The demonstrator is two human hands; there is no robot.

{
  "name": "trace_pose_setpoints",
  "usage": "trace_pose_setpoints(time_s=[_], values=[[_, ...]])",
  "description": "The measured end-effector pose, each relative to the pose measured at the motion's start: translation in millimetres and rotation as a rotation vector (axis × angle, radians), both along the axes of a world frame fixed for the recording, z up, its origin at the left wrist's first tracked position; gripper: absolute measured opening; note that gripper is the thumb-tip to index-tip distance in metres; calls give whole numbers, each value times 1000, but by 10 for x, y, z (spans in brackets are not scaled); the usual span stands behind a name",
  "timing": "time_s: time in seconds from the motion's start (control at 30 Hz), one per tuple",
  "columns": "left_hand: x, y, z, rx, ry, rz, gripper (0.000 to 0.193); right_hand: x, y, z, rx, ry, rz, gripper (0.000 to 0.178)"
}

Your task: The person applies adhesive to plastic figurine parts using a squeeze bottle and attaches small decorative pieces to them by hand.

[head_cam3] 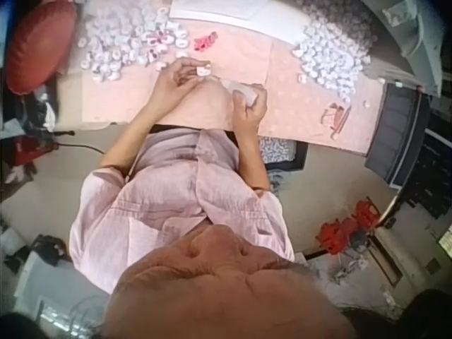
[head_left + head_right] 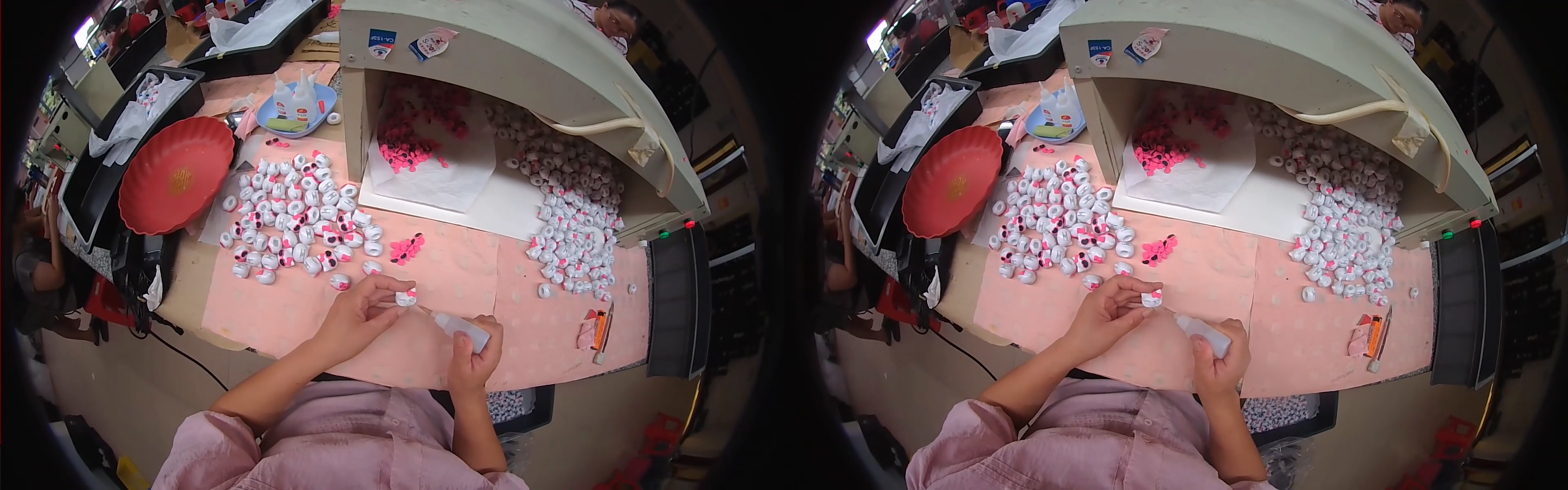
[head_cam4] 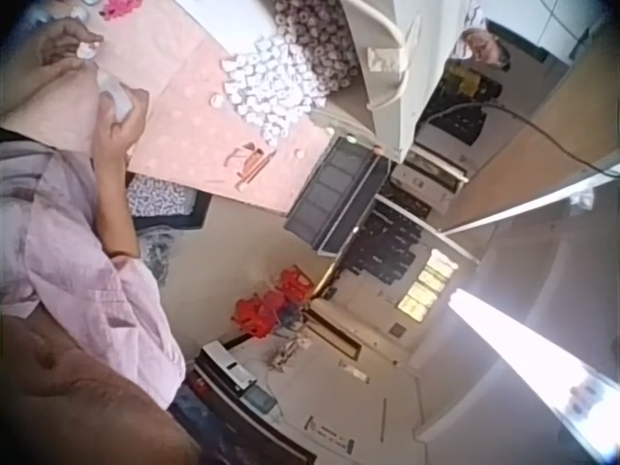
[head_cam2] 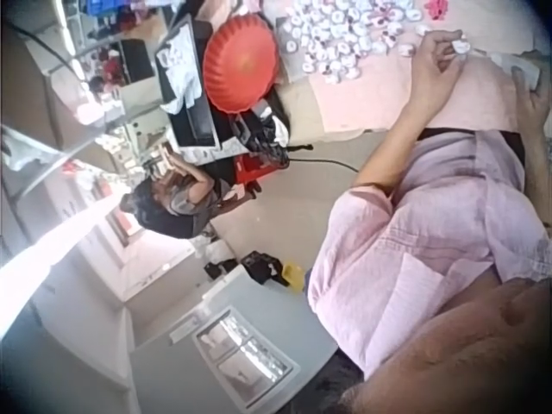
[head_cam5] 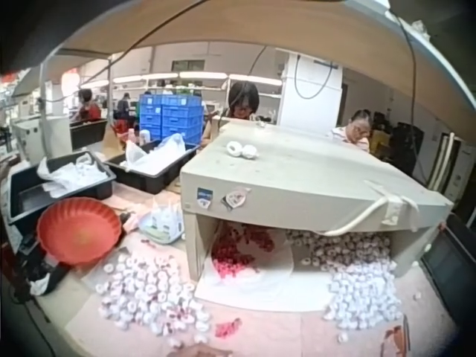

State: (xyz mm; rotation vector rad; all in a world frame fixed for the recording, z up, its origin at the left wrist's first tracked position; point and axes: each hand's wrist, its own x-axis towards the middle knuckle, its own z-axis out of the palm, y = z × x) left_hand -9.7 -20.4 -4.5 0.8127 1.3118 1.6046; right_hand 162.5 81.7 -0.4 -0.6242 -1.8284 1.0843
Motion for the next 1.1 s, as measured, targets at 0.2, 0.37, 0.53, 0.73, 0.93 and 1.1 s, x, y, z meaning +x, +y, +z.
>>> trace_pose_setpoints(time_s=[0.2, 0.37, 0.53, 0.73, 0.93, 1.1], values=[[-7, -2, 26, -24, 23, -5, 32, 9, -2, -17, 7, 23, -3, 17], [0, -9, 49, -16, 20, -9, 33, 18, -1, -14, 5, -1, 0, 17], [2, -3, 41, -10, -11, -7, 34, 11, -1, 6, -38, -15, -48, 19], [17, 7, 35, -22, -24, 38, 32, 33, 17, 8, -16, -42, 15, 19], [-11, -20, -12, -34, -17, 43, 32, -58, 70, 91, -464, 56, 19, 15], [-3, -48, 1, -17, 19, 36, 33, -491, 399, 273, -344, -231, 150, 18]])
